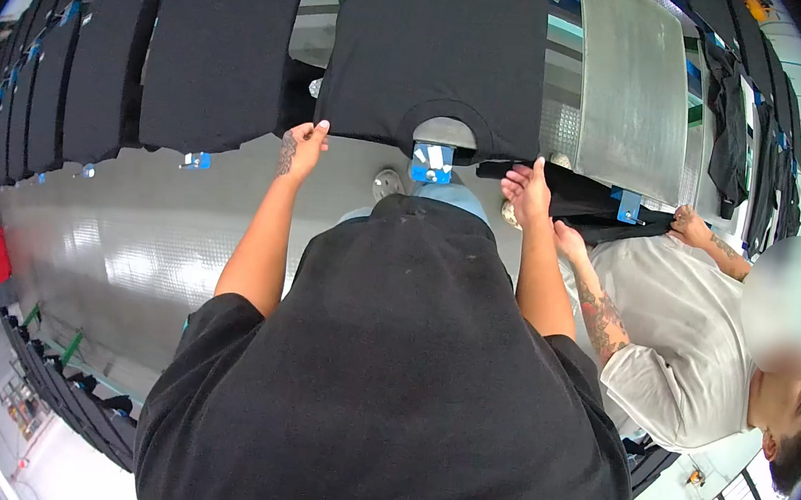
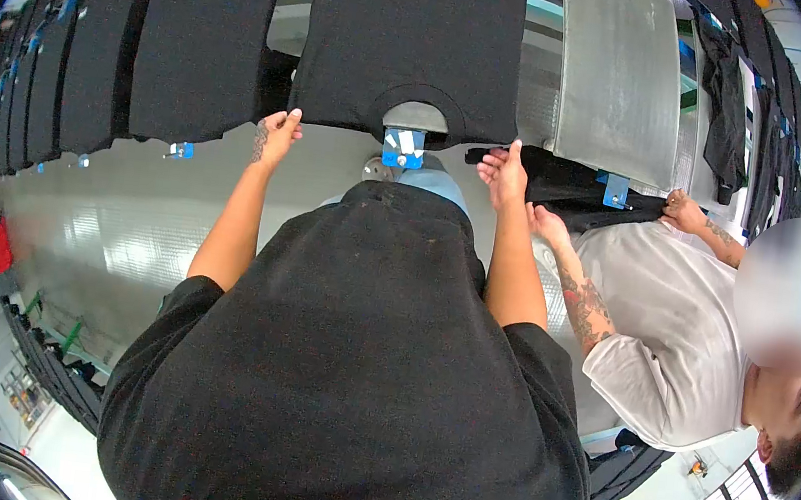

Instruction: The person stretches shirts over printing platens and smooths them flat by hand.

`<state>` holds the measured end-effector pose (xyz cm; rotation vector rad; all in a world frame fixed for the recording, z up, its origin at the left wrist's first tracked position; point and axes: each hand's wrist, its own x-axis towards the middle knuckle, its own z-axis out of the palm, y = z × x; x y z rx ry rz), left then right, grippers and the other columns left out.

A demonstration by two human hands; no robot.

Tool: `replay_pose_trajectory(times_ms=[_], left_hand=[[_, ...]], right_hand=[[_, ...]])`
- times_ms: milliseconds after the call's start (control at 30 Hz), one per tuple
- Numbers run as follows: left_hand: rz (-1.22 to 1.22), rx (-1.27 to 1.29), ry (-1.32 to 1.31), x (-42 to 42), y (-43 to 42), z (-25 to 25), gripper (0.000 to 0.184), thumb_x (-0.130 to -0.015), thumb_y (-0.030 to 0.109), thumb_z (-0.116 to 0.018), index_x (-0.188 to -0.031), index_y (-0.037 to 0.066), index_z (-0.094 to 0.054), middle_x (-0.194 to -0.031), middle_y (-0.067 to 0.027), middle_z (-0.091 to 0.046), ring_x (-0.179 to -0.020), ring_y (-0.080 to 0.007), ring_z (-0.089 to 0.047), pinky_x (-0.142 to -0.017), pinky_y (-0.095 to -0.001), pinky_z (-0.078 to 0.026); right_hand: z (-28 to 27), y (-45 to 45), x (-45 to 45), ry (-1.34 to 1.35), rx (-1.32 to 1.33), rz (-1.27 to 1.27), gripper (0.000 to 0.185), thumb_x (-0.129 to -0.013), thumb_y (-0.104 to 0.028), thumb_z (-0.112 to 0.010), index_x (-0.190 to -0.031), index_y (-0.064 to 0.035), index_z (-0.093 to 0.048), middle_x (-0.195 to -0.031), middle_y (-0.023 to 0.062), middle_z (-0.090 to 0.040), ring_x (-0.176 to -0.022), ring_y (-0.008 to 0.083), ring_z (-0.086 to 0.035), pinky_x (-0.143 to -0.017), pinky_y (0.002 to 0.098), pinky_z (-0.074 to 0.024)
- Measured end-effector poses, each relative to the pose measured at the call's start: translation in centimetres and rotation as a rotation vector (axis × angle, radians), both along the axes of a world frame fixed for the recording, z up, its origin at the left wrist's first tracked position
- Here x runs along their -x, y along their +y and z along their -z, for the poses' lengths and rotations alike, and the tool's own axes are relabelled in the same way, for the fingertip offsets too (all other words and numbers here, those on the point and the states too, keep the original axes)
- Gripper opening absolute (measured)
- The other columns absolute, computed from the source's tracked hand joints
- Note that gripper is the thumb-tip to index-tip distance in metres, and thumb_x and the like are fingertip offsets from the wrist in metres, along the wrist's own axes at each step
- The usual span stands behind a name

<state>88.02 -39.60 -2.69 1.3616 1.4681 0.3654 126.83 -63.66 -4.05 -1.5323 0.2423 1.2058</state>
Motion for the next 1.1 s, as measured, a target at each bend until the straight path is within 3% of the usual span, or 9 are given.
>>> replay_pose_trajectory(times_ms=[167, 300, 367, 400, 433, 500, 533, 900, 1100], left_hand=[[-0.035, 0.025, -0.009, -0.5, 0.0, 0.1, 0.045, -0.091, 0.040, -0.062, -0.072, 0.000, -0.060, -0.066, -0.0030, -0.060, -0.063, -0.0107, -0.060, -0.058, -0.0293, -0.045], [-0.047, -0.009, -0.016, -0.6, -0.2, -0.2, 0.046, -0.090, 0.040, -0.063, -0.068, 0.000, -0.058, -0.061, -0.0014, -0.056, -0.062, -0.0098, -0.058, -0.056, -0.0291, -0.044], [-0.054, -0.058, -0.006, -0.7, -0.4, -0.6, 0.045, -0.089, 0.039, -0.063, -0.067, 0.001, -0.057, -0.060, -0.0023, -0.056, -0.060, -0.0106, -0.057, -0.055, -0.0300, -0.043], [-0.056, -0.106, 0.004, -0.7, -0.4, -0.8, 0.044, -0.089, 0.038, -0.064, -0.067, 0.001, -0.057, -0.060, -0.0031, -0.055, -0.059, -0.0114, -0.057, -0.055, -0.0309, -0.042], [-0.059, -0.108, 0.000, -0.7, -0.3, -1.2, 0.044, -0.089, 0.038, -0.064, -0.067, 0.001, -0.057, -0.060, -0.0031, -0.055, -0.059, -0.0114, -0.057, -0.055, -0.0309, -0.042], [0.085, -0.268, 0.298, -0.6, -0.1, -1.9, 0.042, -0.087, 0.037, -0.065, -0.068, 0.000, -0.057, -0.058, -0.0068, -0.053, -0.057, -0.0135, -0.053, -0.054, -0.0340, -0.041], [0.084, -0.269, 0.291, -0.6, -0.1, -2.2, 0.042, -0.087, 0.037, -0.065, -0.068, 0.000, -0.057, -0.058, -0.0068, -0.053, -0.057, -0.0135, -0.053, -0.054, -0.0340, -0.041], [-0.180, -0.114, -0.126, 1.0, -1.3, -1.7, 0.040, -0.090, 0.031, -0.066, -0.063, 0.004, -0.052, -0.060, -0.0006, -0.053, -0.058, -0.0092, -0.049, -0.057, -0.0272, -0.039], [-0.212, -0.056, -0.216, 2.2, -2.7, -1.9, 0.037, -0.091, 0.030, -0.065, -0.065, 0.006, -0.054, -0.062, 0.0001, -0.056, -0.061, -0.0085, -0.054, -0.059, -0.0246, -0.040]], right_hand=[[-2.5, 3.9, -1.4, 0.086, -0.108, 0.105, 0.056, -0.093, -0.055, -0.050, -0.114, -0.0032, -0.056, -0.098, 0.0137, -0.062, -0.080, 0.0258, -0.061, -0.069, 0.0384, -0.0480], [-0.9, 6.0, -4.0, 0.051, -0.137, 0.175, 0.035, -0.093, -0.038, -0.058, -0.113, -0.0094, -0.057, -0.101, 0.0088, -0.061, -0.082, 0.0226, -0.058, -0.072, 0.0394, -0.0471], [0.6, 5.8, -5.3, -0.344, 0.144, -0.014, 0.034, -0.091, -0.035, -0.061, -0.104, -0.0030, -0.059, -0.089, 0.0060, -0.063, -0.071, 0.0222, -0.056, -0.062, 0.0370, -0.0438], [-0.7, 6.1, -4.4, -0.543, 0.237, -0.036, 0.034, -0.091, -0.033, -0.061, -0.082, 0.0002, -0.058, -0.074, 0.0098, -0.060, -0.062, 0.0234, -0.051, -0.058, 0.0388, -0.0417], [-1.9, 5.8, -3.8, -0.547, 0.234, -0.037, 0.034, -0.091, -0.033, -0.061, -0.082, 0.0002, -0.058, -0.074, 0.0098, -0.060, -0.062, 0.0234, -0.051, -0.058, 0.0388, -0.0417], [-4.1, 4.8, -2.5, -1.273, 0.264, -0.281, 0.045, -0.091, -0.033, -0.062, -0.067, 0.0029, -0.049, -0.060, 0.0160, -0.051, -0.056, 0.0261, -0.045, -0.057, 0.0411, -0.0398], [-6.2, 4.8, -1.4, -1.305, 0.279, -0.265, 0.052, -0.091, -0.034, -0.061, -0.061, 0.0043, -0.042, -0.056, 0.0196, -0.043, -0.055, 0.0285, -0.043, -0.057, 0.0432, -0.0386], [-7.7, 1.0, -1.0, -1.228, 0.327, -0.317, 0.055, -0.090, -0.038, -0.062, -0.061, 0.0046, -0.044, -0.057, 0.0228, -0.044, -0.052, 0.0312, -0.043, -0.056, 0.0441, -0.0394], [-5.1, -0.8, -1.3, -0.935, 0.249, -0.181, 0.055, -0.089, -0.039, -0.065, -0.054, -0.0012, -0.047, -0.056, 0.0107, -0.060, -0.052, 0.0161, -0.057, -0.055, 0.0336, -0.0459]])
